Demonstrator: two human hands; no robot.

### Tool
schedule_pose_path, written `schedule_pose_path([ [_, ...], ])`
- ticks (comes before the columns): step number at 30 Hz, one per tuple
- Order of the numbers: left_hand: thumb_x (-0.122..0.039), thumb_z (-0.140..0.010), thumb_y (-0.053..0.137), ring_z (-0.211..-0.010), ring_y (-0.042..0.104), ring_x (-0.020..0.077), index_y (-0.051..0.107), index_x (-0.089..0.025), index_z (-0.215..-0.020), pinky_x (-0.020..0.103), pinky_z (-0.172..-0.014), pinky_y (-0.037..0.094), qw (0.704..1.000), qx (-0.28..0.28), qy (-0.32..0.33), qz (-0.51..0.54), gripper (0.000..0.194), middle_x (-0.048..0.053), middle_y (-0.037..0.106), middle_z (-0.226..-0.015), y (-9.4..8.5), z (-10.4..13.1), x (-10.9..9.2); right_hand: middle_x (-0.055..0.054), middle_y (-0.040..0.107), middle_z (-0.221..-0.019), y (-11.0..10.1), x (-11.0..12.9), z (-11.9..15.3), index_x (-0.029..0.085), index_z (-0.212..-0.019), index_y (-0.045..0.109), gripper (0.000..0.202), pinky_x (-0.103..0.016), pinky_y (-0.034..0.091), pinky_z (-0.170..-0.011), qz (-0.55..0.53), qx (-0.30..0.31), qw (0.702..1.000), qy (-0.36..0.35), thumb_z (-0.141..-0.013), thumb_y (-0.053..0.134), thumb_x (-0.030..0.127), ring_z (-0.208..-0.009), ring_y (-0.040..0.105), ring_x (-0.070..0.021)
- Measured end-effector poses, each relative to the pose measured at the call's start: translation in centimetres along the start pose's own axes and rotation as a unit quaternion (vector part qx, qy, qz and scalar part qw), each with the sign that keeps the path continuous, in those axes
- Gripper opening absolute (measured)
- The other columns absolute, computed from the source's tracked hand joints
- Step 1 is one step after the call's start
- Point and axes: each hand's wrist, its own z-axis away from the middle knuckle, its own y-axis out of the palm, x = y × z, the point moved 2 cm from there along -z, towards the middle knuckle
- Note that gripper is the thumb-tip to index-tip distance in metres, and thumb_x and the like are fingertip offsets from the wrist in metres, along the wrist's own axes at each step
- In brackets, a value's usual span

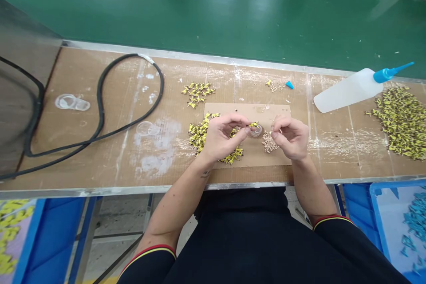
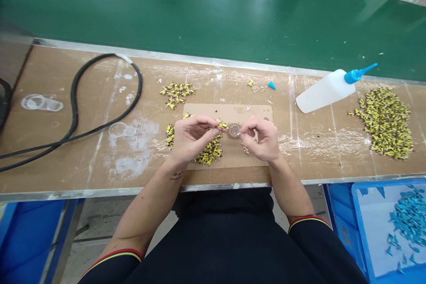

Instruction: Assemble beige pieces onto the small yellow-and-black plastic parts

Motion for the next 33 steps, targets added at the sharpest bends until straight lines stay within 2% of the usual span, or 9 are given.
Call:
schedule_pose_path([
  [3,-0.031,-0.087,0.077,-0.077,0.074,0.0151,0.076,-0.018,-0.092,0.026,-0.072,0.059,0.997,-0.003,0.044,-0.062,0.014,0.005,0.078,-0.085,-0.1,0.0,0.1,0.001,0.061,-0.068,0.0,0.0,0.0,0.025,-0.080,0.066,0.007,-0.032,0.044,-0.060,-0.008,-0.004,1.000,-0.005,-0.084,0.067,0.020,-0.064,0.054,-0.0158],
  [6,-0.026,-0.090,0.074,-0.072,0.068,0.0112,0.076,-0.020,-0.092,0.024,-0.068,0.055,0.986,0.008,0.117,-0.122,0.007,0.002,0.076,-0.082,0.0,-0.2,-0.1,-0.001,0.062,-0.072,0.1,0.1,0.1,0.026,-0.079,0.064,0.006,-0.033,0.046,-0.062,-0.004,-0.001,1.000,0.001,-0.084,0.065,0.022,-0.068,0.056,-0.0176],
  [10,-0.027,-0.093,0.072,-0.073,0.067,0.0116,0.074,-0.021,-0.091,0.024,-0.067,0.055,0.972,0.024,0.179,-0.149,0.007,0.002,0.073,-0.083,0.2,-0.4,-0.5,-0.004,0.066,-0.082,0.4,0.1,0.2,0.025,-0.080,0.063,0.005,-0.036,0.050,-0.066,0.007,0.008,1.000,0.019,-0.084,0.064,0.025,-0.076,0.060,-0.0200],
  [14,-0.025,-0.095,0.070,-0.076,0.071,0.0127,0.071,-0.019,-0.092,0.024,-0.071,0.057,0.962,0.032,0.193,-0.190,0.006,0.003,0.077,-0.085,0.7,-0.1,-0.7,-0.005,0.066,-0.086,0.8,-0.1,0.6,0.025,-0.081,0.061,0.005,-0.038,0.053,-0.071,-0.007,0.021,0.999,0.035,-0.086,0.061,0.024,-0.081,0.062,-0.0205],
  [19,-0.016,-0.096,0.066,-0.076,0.075,0.0122,0.069,-0.019,-0.096,0.022,-0.072,0.057,0.944,0.044,0.210,-0.249,0.005,0.002,0.079,-0.086,1.2,0.2,-0.7,-0.004,0.067,-0.087,0.9,-0.2,0.6,0.025,-0.082,0.060,0.005,-0.036,0.054,-0.069,-0.031,0.016,0.998,0.048,-0.086,0.060,0.022,-0.079,0.064,-0.0196],
  [24,-0.012,-0.094,0.067,-0.081,0.076,0.0123,0.070,-0.019,-0.098,0.021,-0.076,0.058,0.929,0.042,0.246,-0.275,0.009,0.004,0.080,-0.092,1.4,0.3,-0.4,-0.004,0.067,-0.086,1.1,0.1,0.4,0.024,-0.082,0.061,0.008,-0.033,0.052,-0.068,-0.021,0.018,0.999,0.043,-0.085,0.059,0.016,-0.080,0.064,-0.0186],
  [33,-0.010,-0.094,0.064,-0.085,0.077,0.0132,0.073,-0.021,-0.101,0.022,-0.080,0.061,0.930,0.037,0.246,-0.269,0.016,0.004,0.081,-0.094,1.6,0.6,-0.4,-0.003,0.068,-0.083,1.5,0.1,0.1,0.023,-0.079,0.060,0.011,-0.032,0.052,-0.069,0.007,0.017,0.999,0.049,-0.081,0.059,0.012,-0.077,0.064,-0.0173],
])
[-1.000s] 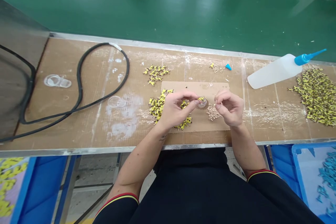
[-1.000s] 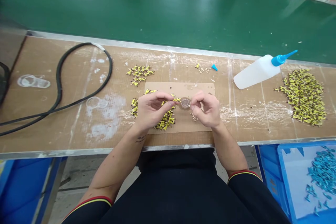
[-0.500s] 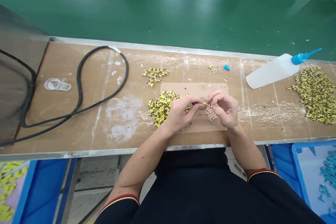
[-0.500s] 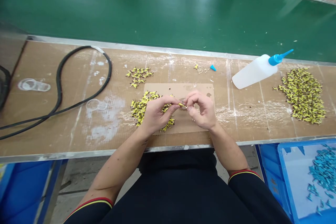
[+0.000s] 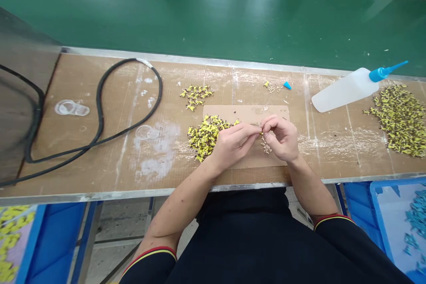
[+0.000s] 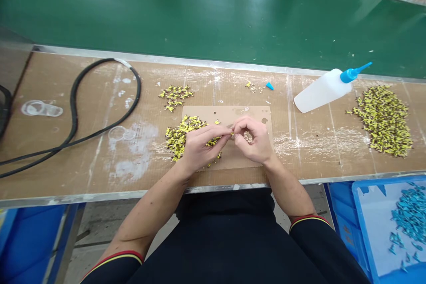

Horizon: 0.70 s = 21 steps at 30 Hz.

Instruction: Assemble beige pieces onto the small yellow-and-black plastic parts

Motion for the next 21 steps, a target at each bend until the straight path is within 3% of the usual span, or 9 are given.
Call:
schedule_pose_path([
  [7,-0.014,-0.094,0.068,-0.078,0.077,0.0119,0.069,-0.020,-0.099,0.020,-0.075,0.061,0.999,-0.016,0.013,-0.025,0.008,0.002,0.080,-0.090,0.09,0.12,-0.06,-0.003,0.068,-0.083,-0.03,-0.13,0.08,0.023,-0.079,0.060,0.009,-0.033,0.053,-0.069,0.014,0.003,1.000,0.019,-0.082,0.059,0.014,-0.078,0.065,-0.0180],
  [21,-0.015,-0.092,0.070,-0.073,0.077,0.0108,0.063,-0.020,-0.105,0.018,-0.070,0.062,0.998,-0.047,0.029,-0.038,0.016,0.001,0.079,-0.086,0.17,0.10,-0.10,-0.004,0.069,-0.084,-0.09,-0.01,0.02,0.023,-0.078,0.060,0.010,-0.034,0.055,-0.071,0.009,0.015,1.000,0.023,-0.081,0.060,0.013,-0.079,0.066,-0.0182],
])
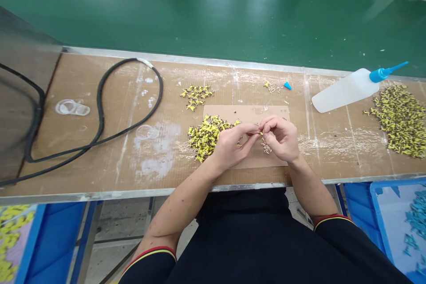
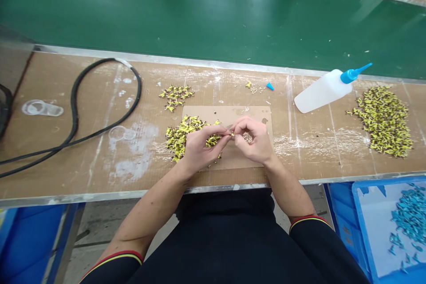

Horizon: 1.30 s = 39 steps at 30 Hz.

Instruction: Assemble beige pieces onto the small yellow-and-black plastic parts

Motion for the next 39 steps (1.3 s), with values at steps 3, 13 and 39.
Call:
schedule_pose_path([
  [3,-0.016,-0.093,0.069,-0.074,0.077,0.0108,0.061,-0.021,-0.106,0.018,-0.070,0.061,1.000,0.000,0.011,-0.018,0.015,0.000,0.079,-0.086,0.1,0.1,0.1,-0.004,0.069,-0.085,0.0,0.0,0.0,0.023,-0.077,0.059,0.010,-0.033,0.055,-0.071,-0.002,-0.002,1.000,0.012,-0.080,0.060,0.014,-0.079,0.066,-0.0181],
  [13,-0.005,-0.092,0.065,-0.077,0.075,0.0142,0.059,-0.019,-0.106,0.026,-0.075,0.058,0.985,0.027,0.154,-0.076,0.021,0.004,0.078,-0.087,0.3,0.5,0.2,-0.003,0.069,-0.085,0.2,0.0,0.1,0.022,-0.071,0.057,0.013,-0.031,0.054,-0.069,-0.045,0.011,0.997,0.054,-0.075,0.060,0.010,-0.078,0.065,-0.0162],
  [39,-0.013,-0.086,0.078,-0.077,0.078,0.0103,0.053,-0.021,-0.106,0.017,-0.074,0.063,0.985,-0.099,-0.079,0.115,0.033,-0.004,0.073,-0.083,0.4,1.3,0.0,-0.001,0.069,-0.087,0.3,0.2,0.5,0.023,-0.099,0.064,0.013,-0.026,0.056,-0.064,-0.066,-0.040,0.996,-0.032,-0.088,0.071,0.019,-0.076,0.067,-0.0131],
])
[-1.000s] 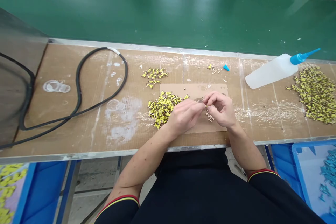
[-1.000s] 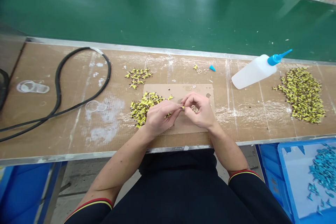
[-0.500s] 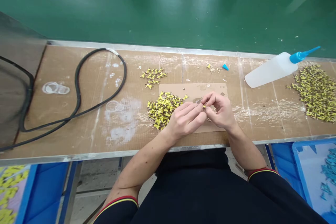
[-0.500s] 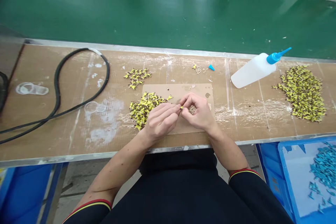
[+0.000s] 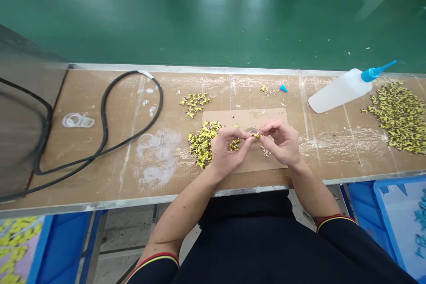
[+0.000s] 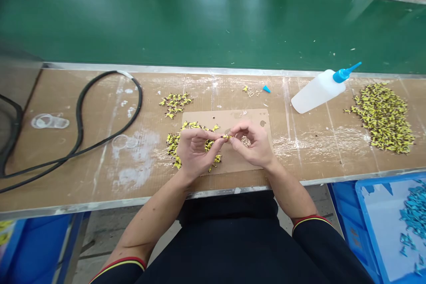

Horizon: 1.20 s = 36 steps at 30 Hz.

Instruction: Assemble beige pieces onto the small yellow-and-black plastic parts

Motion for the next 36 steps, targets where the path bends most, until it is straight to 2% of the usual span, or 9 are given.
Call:
schedule_pose_path([
  [10,-0.022,-0.091,0.072,-0.073,0.074,0.0107,0.068,-0.019,-0.094,0.021,-0.072,0.060,0.994,0.066,-0.091,0.011,0.006,0.001,0.077,-0.081,-0.6,-0.9,0.2,0.000,0.069,-0.084,0.1,0.0,0.2,0.024,-0.097,0.063,0.015,-0.025,0.058,-0.063,0.010,-0.030,0.999,-0.006,-0.087,0.074,0.019,-0.074,0.067,-0.0122],
  [16,-0.024,-0.092,0.069,-0.072,0.074,0.0128,0.071,-0.018,-0.088,0.023,-0.069,0.059,0.986,0.100,-0.133,0.003,0.007,0.002,0.078,-0.080,-0.5,-1.2,0.2,0.001,0.068,-0.084,0.2,0.1,0.2,0.024,-0.098,0.063,0.017,-0.025,0.057,-0.062,0.011,-0.031,0.999,-0.006,-0.087,0.074,0.017,-0.073,0.067,-0.0119],
  [19,-0.021,-0.091,0.068,-0.068,0.071,0.0112,0.071,-0.018,-0.087,0.022,-0.067,0.057,0.987,0.103,-0.117,-0.023,0.006,0.001,0.076,-0.077,-0.8,-1.6,0.4,0.001,0.069,-0.087,0.1,0.1,0.3,0.025,-0.102,0.064,0.020,-0.024,0.058,-0.064,0.007,-0.025,1.000,-0.004,-0.087,0.074,0.014,-0.075,0.068,-0.0114],
  [21,-0.019,-0.091,0.068,-0.068,0.070,0.0107,0.072,-0.018,-0.087,0.022,-0.068,0.056,0.990,0.077,-0.085,-0.079,0.005,0.000,0.076,-0.077,-2.0,-2.2,0.8,0.000,0.069,-0.091,-0.1,0.1,0.3,0.025,-0.104,0.065,0.022,-0.025,0.058,-0.066,0.015,-0.024,1.000,-0.005,-0.088,0.073,0.013,-0.078,0.068,-0.0118],
  [23,-0.019,-0.091,0.068,-0.070,0.070,0.0111,0.072,-0.018,-0.087,0.023,-0.070,0.055,0.985,0.009,-0.044,-0.169,0.006,0.001,0.076,-0.079,-4.2,-3.2,1.5,0.000,0.068,-0.092,-0.4,0.1,0.2,0.025,-0.104,0.066,0.022,-0.025,0.057,-0.064,0.029,-0.032,0.999,-0.015,-0.088,0.073,0.012,-0.077,0.067,-0.0118],
  [26,-0.022,-0.092,0.065,-0.072,0.066,0.0124,0.073,-0.018,-0.090,0.026,-0.071,0.054,0.945,-0.132,-0.008,-0.300,0.009,0.002,0.075,-0.081,-8.5,-4.6,3.3,0.000,0.068,-0.089,-1.0,0.2,0.1,0.024,-0.100,0.067,0.018,-0.025,0.054,-0.061,0.054,-0.044,0.997,-0.026,-0.088,0.073,0.012,-0.073,0.064,-0.0120],
  [28,-0.025,-0.092,0.064,-0.076,0.064,0.0149,0.073,-0.018,-0.090,0.030,-0.074,0.052,0.910,-0.179,-0.022,-0.372,0.011,0.003,0.073,-0.082,-10.8,-5.3,5.0,0.001,0.068,-0.085,-1.2,0.3,0.0,0.024,-0.096,0.068,0.015,-0.026,0.052,-0.061,0.070,-0.038,0.996,-0.032,-0.088,0.072,0.013,-0.071,0.063,-0.0127],
  [31,-0.026,-0.090,0.066,-0.096,0.061,0.0223,0.074,-0.021,-0.086,0.040,-0.093,0.050,0.880,-0.167,-0.045,-0.442,0.010,0.006,0.071,-0.092,-12.4,-5.7,7.6,0.000,0.069,-0.080,-1.4,0.2,0.1,0.024,-0.092,0.068,0.009,-0.029,0.051,-0.061,0.090,-0.017,0.995,-0.031,-0.089,0.071,0.016,-0.071,0.063,-0.0146],
  [36,-0.021,-0.085,0.070,-0.111,0.056,0.0300,0.075,-0.021,-0.080,0.048,-0.102,0.045,0.886,-0.076,-0.111,-0.443,0.007,0.010,0.068,-0.104,-12.4,-5.7,9.9,-0.001,0.069,-0.078,-2.0,-0.3,0.1,0.024,-0.087,0.067,0.006,-0.031,0.050,-0.061,0.119,-0.010,0.993,-0.020,-0.090,0.071,0.022,-0.070,0.063,-0.0166],
])
